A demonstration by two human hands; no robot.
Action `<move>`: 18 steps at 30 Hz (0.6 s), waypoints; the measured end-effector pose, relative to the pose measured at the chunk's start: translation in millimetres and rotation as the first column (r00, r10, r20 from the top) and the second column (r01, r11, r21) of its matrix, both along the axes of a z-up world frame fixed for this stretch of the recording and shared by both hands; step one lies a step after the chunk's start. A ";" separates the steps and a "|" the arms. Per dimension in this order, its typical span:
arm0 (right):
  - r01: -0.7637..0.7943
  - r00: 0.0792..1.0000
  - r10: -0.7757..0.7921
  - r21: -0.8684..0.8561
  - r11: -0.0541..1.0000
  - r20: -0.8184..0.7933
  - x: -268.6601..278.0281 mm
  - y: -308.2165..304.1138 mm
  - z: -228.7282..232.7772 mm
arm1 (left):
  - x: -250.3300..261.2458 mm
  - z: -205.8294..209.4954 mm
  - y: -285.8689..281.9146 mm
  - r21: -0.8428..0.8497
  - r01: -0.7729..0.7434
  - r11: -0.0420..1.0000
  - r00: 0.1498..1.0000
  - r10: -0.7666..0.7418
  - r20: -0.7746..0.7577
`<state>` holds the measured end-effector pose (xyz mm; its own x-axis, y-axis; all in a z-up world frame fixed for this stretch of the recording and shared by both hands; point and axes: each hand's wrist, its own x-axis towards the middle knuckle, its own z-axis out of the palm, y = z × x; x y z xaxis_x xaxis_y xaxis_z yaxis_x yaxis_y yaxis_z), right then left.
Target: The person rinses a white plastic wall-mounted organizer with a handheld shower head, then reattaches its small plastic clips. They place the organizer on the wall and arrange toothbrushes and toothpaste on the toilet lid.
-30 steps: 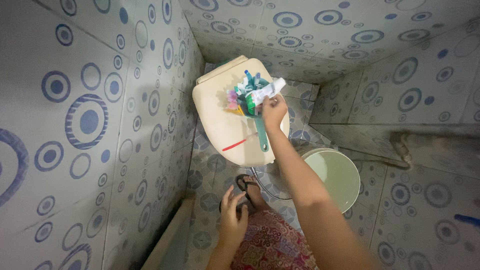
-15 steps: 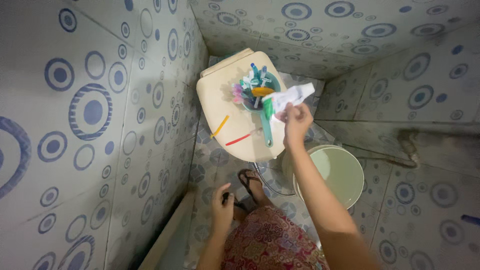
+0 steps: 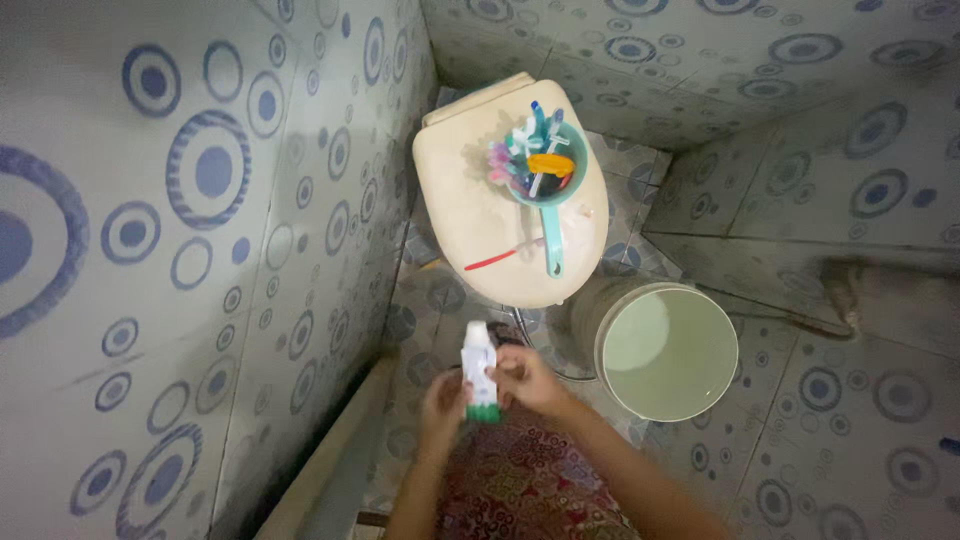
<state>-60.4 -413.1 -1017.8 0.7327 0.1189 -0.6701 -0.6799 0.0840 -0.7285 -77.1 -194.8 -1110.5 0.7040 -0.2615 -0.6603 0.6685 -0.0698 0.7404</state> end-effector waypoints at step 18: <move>0.019 0.999 -0.049 -0.698 0.715 -0.024 -23.0 67.0 -335.9 | -117.8 -116.5 63.8 0.188 -0.223 0.956 0.954 0.254 -0.162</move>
